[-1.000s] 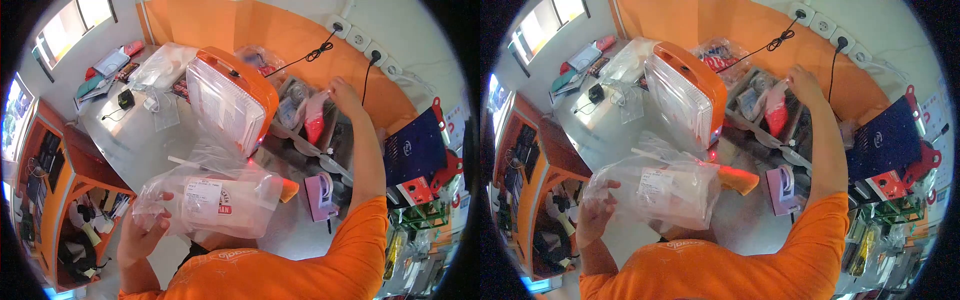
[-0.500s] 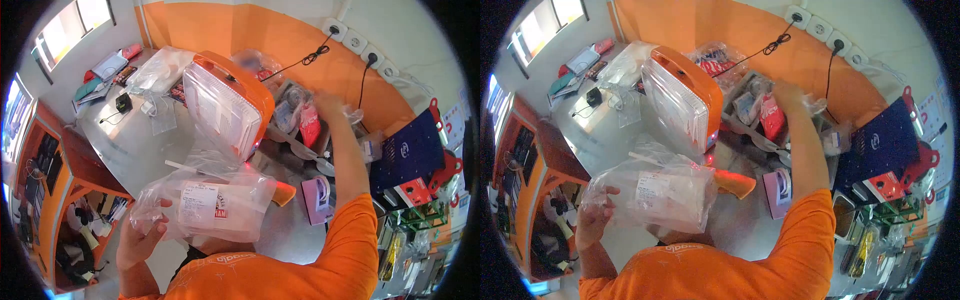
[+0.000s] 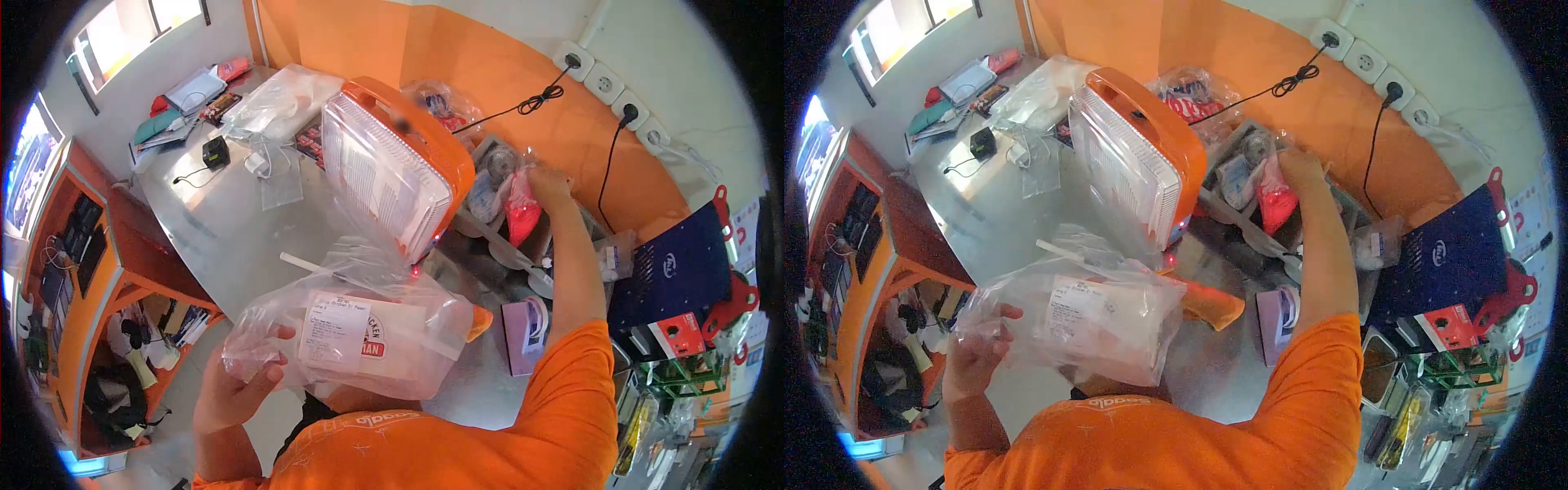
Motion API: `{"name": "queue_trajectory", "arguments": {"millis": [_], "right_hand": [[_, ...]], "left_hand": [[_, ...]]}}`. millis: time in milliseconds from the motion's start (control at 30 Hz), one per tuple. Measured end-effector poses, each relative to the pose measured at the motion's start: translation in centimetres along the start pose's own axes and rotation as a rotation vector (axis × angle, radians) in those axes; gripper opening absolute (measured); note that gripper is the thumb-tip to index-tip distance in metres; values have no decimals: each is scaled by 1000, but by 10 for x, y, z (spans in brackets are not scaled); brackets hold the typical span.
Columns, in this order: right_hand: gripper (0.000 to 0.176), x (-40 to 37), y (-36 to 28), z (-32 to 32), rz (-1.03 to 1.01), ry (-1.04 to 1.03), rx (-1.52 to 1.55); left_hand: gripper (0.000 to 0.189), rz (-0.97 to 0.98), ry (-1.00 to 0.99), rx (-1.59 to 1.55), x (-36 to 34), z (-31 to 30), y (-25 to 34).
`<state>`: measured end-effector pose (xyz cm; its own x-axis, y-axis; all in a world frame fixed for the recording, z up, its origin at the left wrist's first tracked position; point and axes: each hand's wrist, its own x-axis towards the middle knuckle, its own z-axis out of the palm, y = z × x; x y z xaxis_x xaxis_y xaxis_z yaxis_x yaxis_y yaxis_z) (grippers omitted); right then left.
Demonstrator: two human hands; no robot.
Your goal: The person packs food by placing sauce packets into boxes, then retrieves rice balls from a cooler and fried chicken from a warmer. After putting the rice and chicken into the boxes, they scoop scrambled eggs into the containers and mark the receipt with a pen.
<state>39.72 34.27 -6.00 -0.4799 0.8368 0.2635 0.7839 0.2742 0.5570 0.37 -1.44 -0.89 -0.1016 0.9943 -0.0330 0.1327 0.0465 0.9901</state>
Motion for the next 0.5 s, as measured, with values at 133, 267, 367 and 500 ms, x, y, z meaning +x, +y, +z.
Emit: {"name": "queue_trajectory", "arguments": {"millis": [133, 267, 367, 500], "right_hand": [[23, -1, 8, 9, 25, -119, 76], [29, -8, 26, 11, 88, 126, 110], [27, -14, 26, -25, 110, -51, 146], [25, -1, 74, 3, 600, 898, 1183]], "left_hand": [[18, 60, -9, 19, -5, -2, 0], [18, 223, -112, 75, -7, -11, -8], [18, 146, -107, -55, -12, -9, -13], [19, 161, -46, 82, -9, -7, 0]]}}
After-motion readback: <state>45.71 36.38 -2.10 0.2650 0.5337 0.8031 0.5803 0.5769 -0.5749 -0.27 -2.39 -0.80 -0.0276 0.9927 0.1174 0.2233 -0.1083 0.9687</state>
